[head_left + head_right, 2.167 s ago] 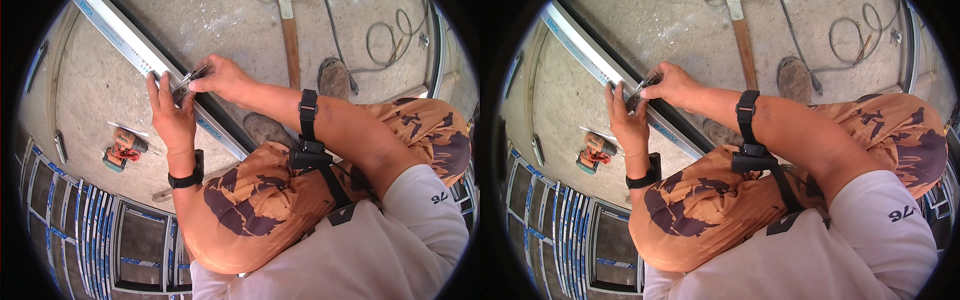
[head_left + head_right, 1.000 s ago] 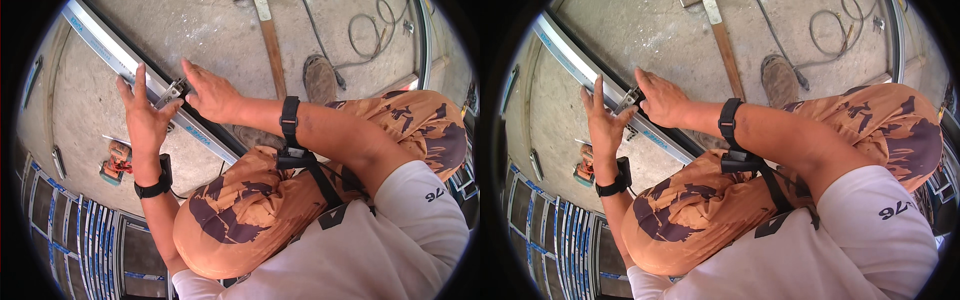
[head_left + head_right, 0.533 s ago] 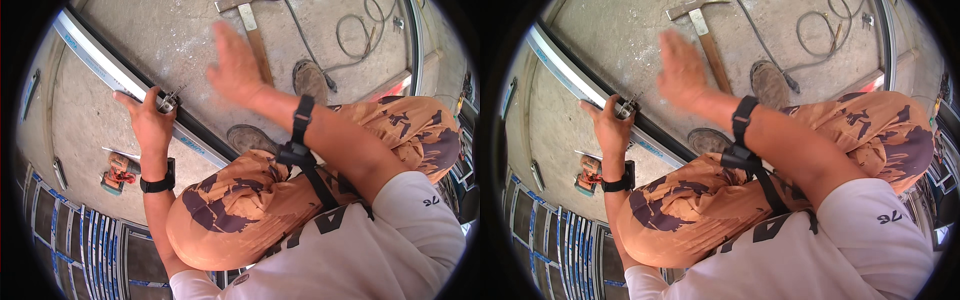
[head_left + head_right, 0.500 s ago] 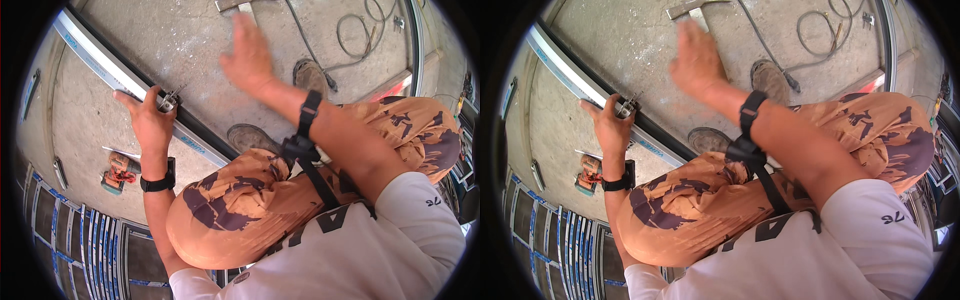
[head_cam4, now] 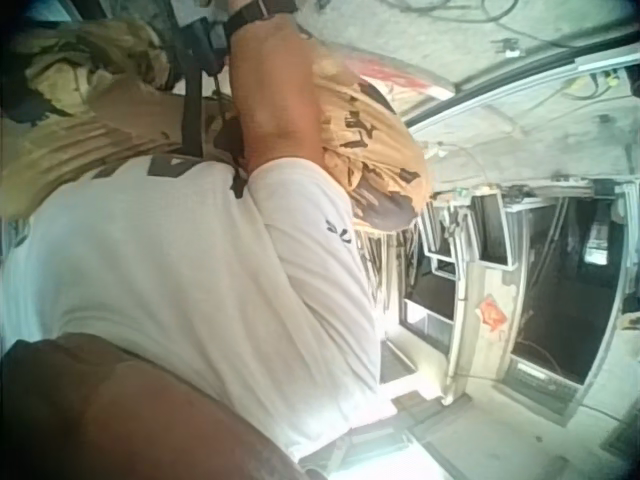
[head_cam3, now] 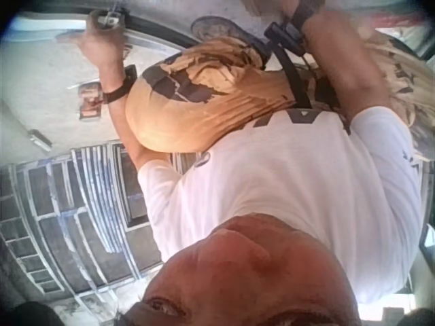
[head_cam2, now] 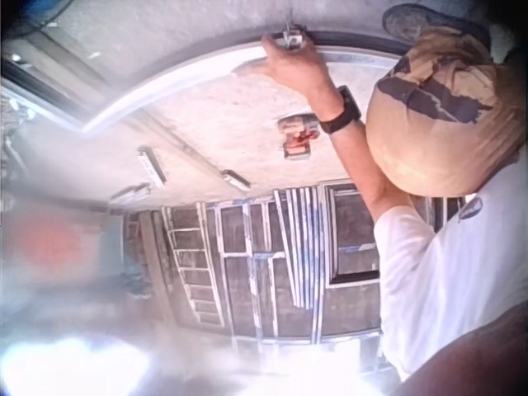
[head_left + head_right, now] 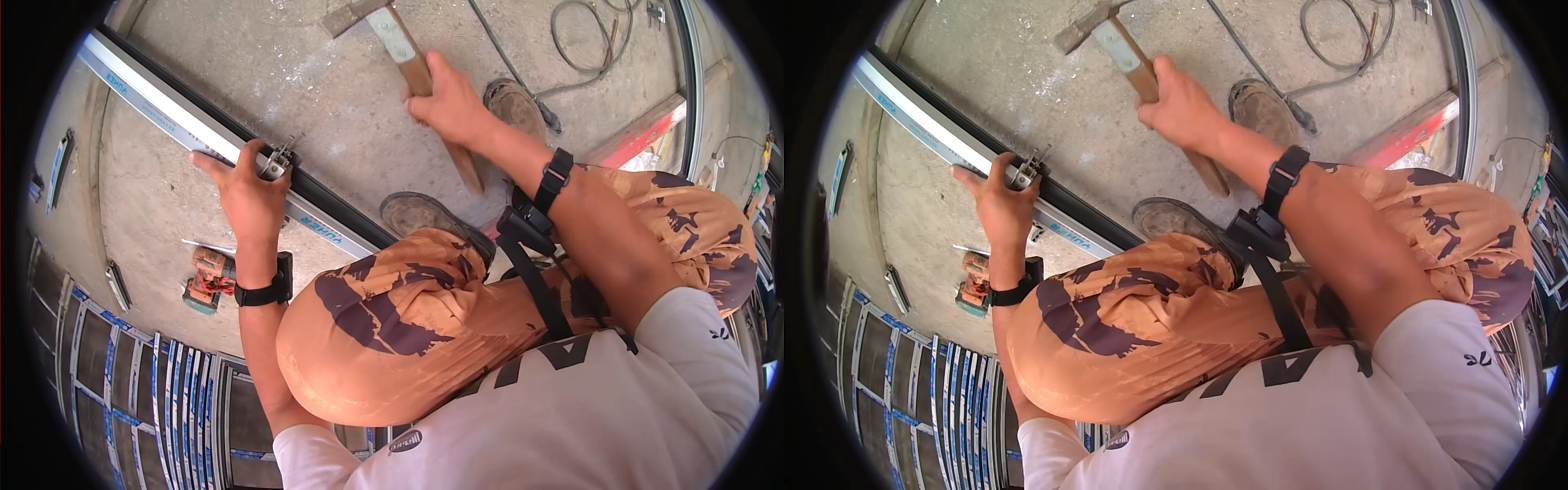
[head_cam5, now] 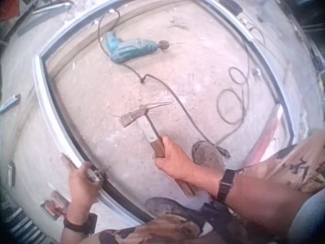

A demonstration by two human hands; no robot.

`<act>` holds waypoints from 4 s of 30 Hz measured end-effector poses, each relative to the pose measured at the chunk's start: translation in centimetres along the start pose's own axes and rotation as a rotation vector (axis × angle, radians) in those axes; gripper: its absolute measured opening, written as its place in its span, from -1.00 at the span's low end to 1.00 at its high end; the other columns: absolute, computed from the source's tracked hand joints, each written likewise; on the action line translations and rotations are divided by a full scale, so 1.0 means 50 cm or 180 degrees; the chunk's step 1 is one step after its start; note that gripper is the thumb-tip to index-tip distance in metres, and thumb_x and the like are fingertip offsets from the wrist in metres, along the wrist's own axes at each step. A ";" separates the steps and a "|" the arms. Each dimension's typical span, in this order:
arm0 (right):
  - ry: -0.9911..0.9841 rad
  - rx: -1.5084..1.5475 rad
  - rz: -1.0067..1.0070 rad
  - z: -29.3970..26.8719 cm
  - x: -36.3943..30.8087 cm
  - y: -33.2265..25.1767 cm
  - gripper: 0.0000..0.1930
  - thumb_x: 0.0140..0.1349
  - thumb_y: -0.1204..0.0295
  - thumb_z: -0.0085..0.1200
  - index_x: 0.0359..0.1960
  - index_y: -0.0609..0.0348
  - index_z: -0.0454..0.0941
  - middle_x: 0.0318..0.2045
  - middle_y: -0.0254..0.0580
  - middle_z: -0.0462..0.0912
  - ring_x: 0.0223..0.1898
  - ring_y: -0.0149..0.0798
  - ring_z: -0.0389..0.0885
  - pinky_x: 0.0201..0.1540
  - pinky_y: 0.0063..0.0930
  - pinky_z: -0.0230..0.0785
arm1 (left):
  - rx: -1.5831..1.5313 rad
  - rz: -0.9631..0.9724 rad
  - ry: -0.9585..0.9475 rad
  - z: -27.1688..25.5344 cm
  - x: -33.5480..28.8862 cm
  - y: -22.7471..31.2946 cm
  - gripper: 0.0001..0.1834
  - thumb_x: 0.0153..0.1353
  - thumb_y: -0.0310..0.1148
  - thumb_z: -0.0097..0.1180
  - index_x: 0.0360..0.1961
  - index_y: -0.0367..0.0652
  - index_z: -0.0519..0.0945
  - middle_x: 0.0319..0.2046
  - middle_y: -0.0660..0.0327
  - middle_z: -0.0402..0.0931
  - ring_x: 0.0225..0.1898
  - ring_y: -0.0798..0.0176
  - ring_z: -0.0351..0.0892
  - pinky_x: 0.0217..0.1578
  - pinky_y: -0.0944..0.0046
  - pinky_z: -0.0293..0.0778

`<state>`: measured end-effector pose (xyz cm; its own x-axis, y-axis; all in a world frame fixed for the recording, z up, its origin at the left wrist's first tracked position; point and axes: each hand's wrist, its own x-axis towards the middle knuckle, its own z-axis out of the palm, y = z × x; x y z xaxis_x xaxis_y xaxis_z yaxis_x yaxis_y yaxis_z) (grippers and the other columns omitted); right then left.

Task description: Assemble a metal window frame by attaching corners and drilling holes.

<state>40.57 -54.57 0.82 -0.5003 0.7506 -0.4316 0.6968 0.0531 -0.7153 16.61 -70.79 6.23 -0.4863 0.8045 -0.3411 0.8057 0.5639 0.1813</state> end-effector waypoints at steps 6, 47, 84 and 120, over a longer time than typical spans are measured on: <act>-0.1090 0.1842 0.0920 0.017 -0.071 -0.026 -0.54 0.24 0.32 0.05 0.12 0.28 0.31 -0.39 -0.21 0.56 -0.55 -0.43 0.54 -0.56 -0.52 0.39 | -0.0027 0.0012 0.0060 0.010 0.002 -0.003 -0.40 -0.16 -0.35 0.49 -0.01 0.10 0.57 0.33 -0.54 -0.25 0.14 -0.35 0.40 0.05 0.12 0.48; -0.1105 0.2066 0.1365 0.099 -0.065 -0.002 -0.63 0.32 0.15 0.04 -0.27 0.30 0.41 -0.66 -0.27 0.45 -0.73 -0.38 0.44 -0.69 -0.45 0.31 | -0.0219 -0.0320 -0.0182 -0.011 0.004 0.010 -0.48 -0.13 -0.37 0.45 -0.07 0.09 0.59 0.33 -0.48 -0.21 0.12 -0.35 0.43 0.10 0.14 0.45; -0.0951 0.1791 0.0948 0.075 -0.063 -0.053 -0.59 0.33 0.06 0.04 -0.31 0.24 0.41 -0.62 -0.27 0.51 -0.68 -0.39 0.49 -0.63 -0.42 0.36 | -0.0204 -0.0509 -0.0329 -0.006 0.009 0.019 -0.48 -0.11 -0.38 0.45 -0.05 0.08 0.56 0.36 -0.43 -0.27 0.02 -0.33 0.51 0.02 0.13 0.52; -0.0934 0.0041 0.0502 -0.011 0.046 0.025 -0.14 0.10 0.26 0.22 0.32 0.42 0.01 -0.33 0.21 0.63 -0.33 0.06 0.64 -0.23 -0.19 0.47 | 0.0183 0.1278 -0.0151 -0.017 0.046 0.077 -0.55 -0.11 -0.34 0.39 -0.13 -0.08 0.55 -0.14 0.07 0.60 -0.01 0.00 0.55 0.13 -0.04 0.32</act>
<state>40.58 -52.40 -0.77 -0.5150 0.5270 -0.6761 0.7717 -0.0584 -0.6333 18.32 -66.61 6.92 -0.1143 0.9483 -0.2962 0.9466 0.1944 0.2571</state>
